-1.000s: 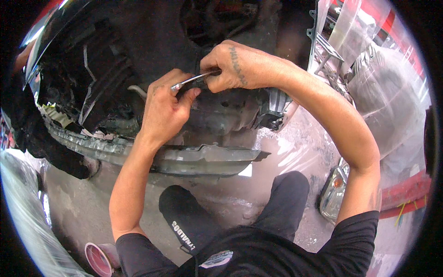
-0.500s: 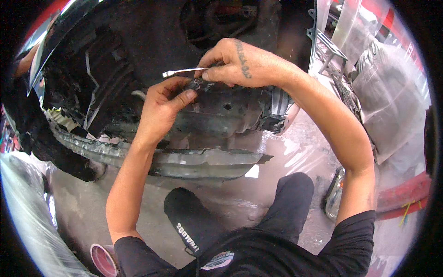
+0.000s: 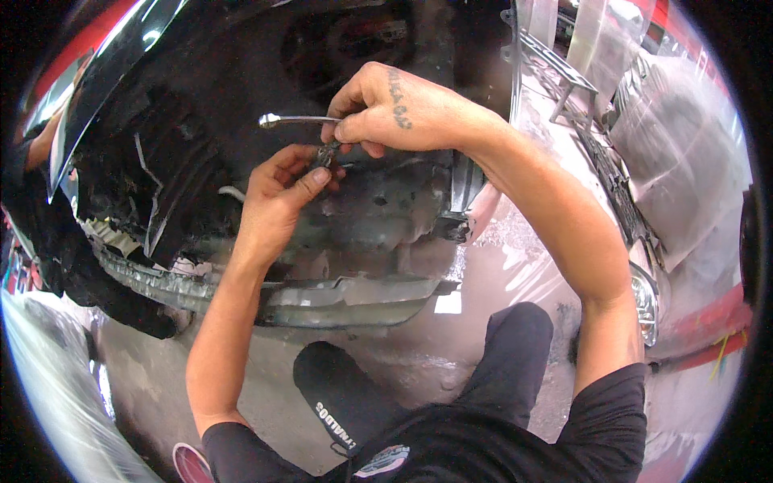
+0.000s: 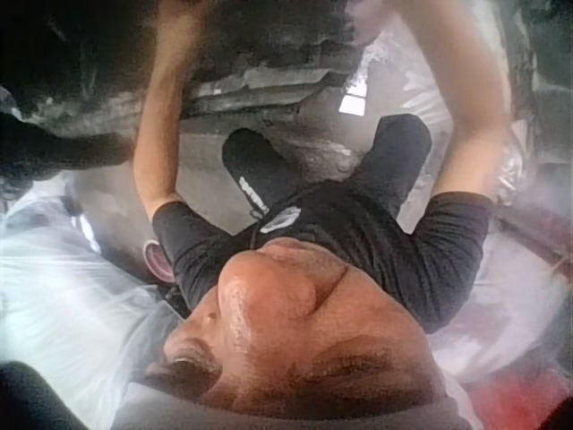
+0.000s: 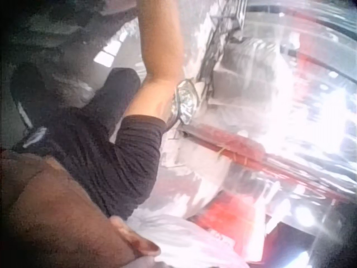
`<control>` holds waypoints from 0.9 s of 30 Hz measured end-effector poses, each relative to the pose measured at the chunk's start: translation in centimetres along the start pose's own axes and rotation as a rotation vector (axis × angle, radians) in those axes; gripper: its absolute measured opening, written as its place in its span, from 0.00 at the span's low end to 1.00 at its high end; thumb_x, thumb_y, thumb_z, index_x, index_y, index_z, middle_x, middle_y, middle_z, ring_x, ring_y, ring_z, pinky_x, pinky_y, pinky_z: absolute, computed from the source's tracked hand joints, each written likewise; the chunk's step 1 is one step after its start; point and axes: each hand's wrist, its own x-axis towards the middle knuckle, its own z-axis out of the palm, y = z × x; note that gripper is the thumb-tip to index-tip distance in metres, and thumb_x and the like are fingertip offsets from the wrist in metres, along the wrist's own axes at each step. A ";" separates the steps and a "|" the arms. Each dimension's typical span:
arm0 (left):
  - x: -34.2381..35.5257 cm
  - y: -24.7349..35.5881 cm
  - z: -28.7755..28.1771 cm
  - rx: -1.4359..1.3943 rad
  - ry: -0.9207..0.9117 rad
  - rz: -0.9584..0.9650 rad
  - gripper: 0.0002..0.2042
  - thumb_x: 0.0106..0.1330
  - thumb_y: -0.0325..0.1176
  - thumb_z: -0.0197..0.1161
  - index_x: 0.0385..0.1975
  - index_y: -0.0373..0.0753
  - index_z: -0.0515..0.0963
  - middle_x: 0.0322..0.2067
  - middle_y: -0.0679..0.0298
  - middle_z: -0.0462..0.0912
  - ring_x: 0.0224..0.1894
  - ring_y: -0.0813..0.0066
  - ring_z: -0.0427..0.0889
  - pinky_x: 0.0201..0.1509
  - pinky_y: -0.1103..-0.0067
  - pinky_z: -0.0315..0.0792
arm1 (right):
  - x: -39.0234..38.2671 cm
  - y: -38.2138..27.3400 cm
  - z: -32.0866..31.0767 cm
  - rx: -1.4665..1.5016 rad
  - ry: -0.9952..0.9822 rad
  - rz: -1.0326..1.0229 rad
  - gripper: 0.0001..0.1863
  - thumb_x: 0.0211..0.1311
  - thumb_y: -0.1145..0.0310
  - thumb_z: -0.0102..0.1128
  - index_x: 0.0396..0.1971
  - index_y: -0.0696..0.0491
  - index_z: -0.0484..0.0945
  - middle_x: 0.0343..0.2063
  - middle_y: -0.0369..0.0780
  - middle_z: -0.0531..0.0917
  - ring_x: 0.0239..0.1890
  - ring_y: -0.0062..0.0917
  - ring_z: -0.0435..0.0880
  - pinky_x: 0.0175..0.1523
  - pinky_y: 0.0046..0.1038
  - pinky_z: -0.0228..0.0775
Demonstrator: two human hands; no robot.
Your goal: The person retrieves a wrench from a tool bag, walks through a workshop, and kneels at the front of a black car. They use the wrench to loosen and remove bolts from the car's front bumper area, then remove a small plastic clip from the bumper.
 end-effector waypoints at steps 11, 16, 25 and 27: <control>0.8 0.2 0.3 0.068 0.073 0.020 0.12 0.66 0.28 0.72 0.47 0.31 0.85 0.38 0.63 0.88 0.39 0.78 0.84 0.47 0.79 0.77 | -0.3 0.2 -0.1 0.090 0.058 -0.005 0.17 0.61 0.70 0.58 0.42 0.66 0.86 0.25 0.41 0.86 0.24 0.19 0.85 0.32 0.22 0.76; 0.4 0.2 0.4 0.075 0.053 0.070 0.14 0.65 0.30 0.75 0.45 0.30 0.85 0.32 0.64 0.87 0.31 0.79 0.81 0.37 0.80 0.75 | 0.0 0.6 0.0 0.092 0.075 0.011 0.16 0.60 0.71 0.58 0.42 0.65 0.86 0.27 0.41 0.86 0.24 0.19 0.85 0.31 0.22 0.76; 0.1 0.1 0.2 0.023 0.079 0.100 0.13 0.69 0.34 0.71 0.46 0.29 0.84 0.32 0.63 0.86 0.30 0.79 0.81 0.34 0.80 0.74 | -0.1 0.2 -0.2 0.100 0.040 -0.026 0.16 0.60 0.71 0.59 0.43 0.65 0.86 0.28 0.41 0.86 0.23 0.18 0.83 0.31 0.22 0.74; 0.2 0.1 0.2 -0.041 0.055 0.103 0.15 0.71 0.37 0.70 0.46 0.29 0.84 0.33 0.63 0.86 0.30 0.79 0.81 0.33 0.80 0.73 | -0.1 0.2 -0.2 0.111 0.051 -0.032 0.16 0.61 0.71 0.59 0.44 0.65 0.86 0.28 0.41 0.87 0.24 0.19 0.84 0.32 0.22 0.75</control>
